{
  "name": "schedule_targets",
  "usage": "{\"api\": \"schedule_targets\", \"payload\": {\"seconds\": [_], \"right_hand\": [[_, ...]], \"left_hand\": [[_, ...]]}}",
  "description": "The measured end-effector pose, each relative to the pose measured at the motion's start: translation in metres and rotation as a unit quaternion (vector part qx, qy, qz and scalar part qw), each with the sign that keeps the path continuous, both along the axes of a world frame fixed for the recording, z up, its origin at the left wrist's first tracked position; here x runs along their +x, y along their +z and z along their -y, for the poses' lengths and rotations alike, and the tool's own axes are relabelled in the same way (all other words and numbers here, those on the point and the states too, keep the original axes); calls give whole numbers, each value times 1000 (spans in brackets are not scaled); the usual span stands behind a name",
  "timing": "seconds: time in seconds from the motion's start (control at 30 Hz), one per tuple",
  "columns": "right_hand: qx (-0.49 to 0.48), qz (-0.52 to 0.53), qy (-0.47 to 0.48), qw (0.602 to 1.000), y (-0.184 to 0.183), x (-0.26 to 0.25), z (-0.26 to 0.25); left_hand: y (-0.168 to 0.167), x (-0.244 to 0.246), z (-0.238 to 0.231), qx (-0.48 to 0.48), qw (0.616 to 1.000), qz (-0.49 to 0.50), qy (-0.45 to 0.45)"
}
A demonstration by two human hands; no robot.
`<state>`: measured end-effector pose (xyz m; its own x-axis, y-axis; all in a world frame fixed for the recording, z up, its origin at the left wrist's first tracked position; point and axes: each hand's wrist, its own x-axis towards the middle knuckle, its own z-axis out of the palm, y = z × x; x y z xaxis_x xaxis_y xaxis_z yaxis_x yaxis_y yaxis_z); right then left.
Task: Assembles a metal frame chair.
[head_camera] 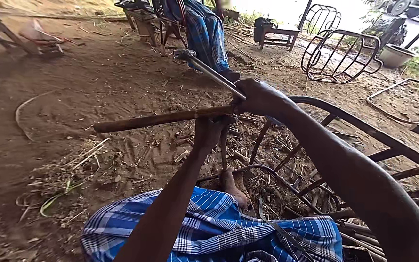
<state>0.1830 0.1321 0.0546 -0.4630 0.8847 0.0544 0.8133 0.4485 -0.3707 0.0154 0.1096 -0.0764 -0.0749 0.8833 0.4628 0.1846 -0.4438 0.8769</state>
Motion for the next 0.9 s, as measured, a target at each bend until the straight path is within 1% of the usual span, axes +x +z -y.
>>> {"api": "schedule_targets", "payload": {"seconds": [0.13, 0.2, 0.23, 0.27, 0.3, 0.33, 0.4, 0.47, 0.53, 0.57, 0.6, 0.67, 0.7, 0.73, 0.77, 0.8, 0.83, 0.87, 0.9], "right_hand": [[-6, -1, -15, 1000, -2, -1, 0], [-8, -2, -19, 1000, -1, -1, 3], [-11, -1, -19, 1000, 1, -2, 4], [-14, -3, -16, 1000, 0, -2, 4], [-17, -12, -8, 1000, -1, -2, 4], [-15, -28, 1, 1000, -5, -1, 3], [2, -90, 2, 996, -15, 3, 6], [34, -157, -28, 987, -21, 13, 39], [57, -244, -41, 967, -39, 25, 84], [34, -303, -33, 952, -55, 35, 106], [-13, -367, -28, 930, -74, 45, 128], [-96, -439, -54, 892, -98, 64, 165], [-136, -473, -58, 868, -99, 70, 180], [-156, -507, -59, 846, -96, 71, 194], [-144, -531, -51, 834, -93, 68, 205], [-109, -534, -41, 838, -92, 65, 211], [-77, -512, -40, 855, -96, 63, 214], [-75, -471, -55, 877, -103, 63, 213], [-125, -424, -77, 893, -107, 66, 209]], "left_hand": [[-1, 1, -1, -9, 1000, 4, -7], [-1, -3, -1, -5, 999, 29, -44], [-1, -7, 0, -21, 993, 75, -91], [-3, -12, 0, -60, 983, 125, -124], [-1, -12, 1, -104, 970, 175, -129], [2, -10, 3, -133, 963, 207, -110], [7, 0, 7, -144, 962, 226, -53], [11, 13, 14, -126, 969, 211, -6], [12, 20, 16, -102, 973, 202, 38], [9, 21, 16, -85, 976, 192, 51], [6, 22, 16, -69, 978, 186, 61], [2, 24, 14, -48, 979, 186, 66], [2, 24, 13, -41, 979, 186, 67], [2, 25, 12, -37, 980, 183, 69], [2, 26, 11, -36, 979, 186, 70], [2, 27, 11, -41, 978, 191, 71], [1, 27, 13, -52, 977, 194, 71], [1, 27, 16, -62, 975, 201, 73], [1, 29, 18, -67, 972, 214, 77]]}}
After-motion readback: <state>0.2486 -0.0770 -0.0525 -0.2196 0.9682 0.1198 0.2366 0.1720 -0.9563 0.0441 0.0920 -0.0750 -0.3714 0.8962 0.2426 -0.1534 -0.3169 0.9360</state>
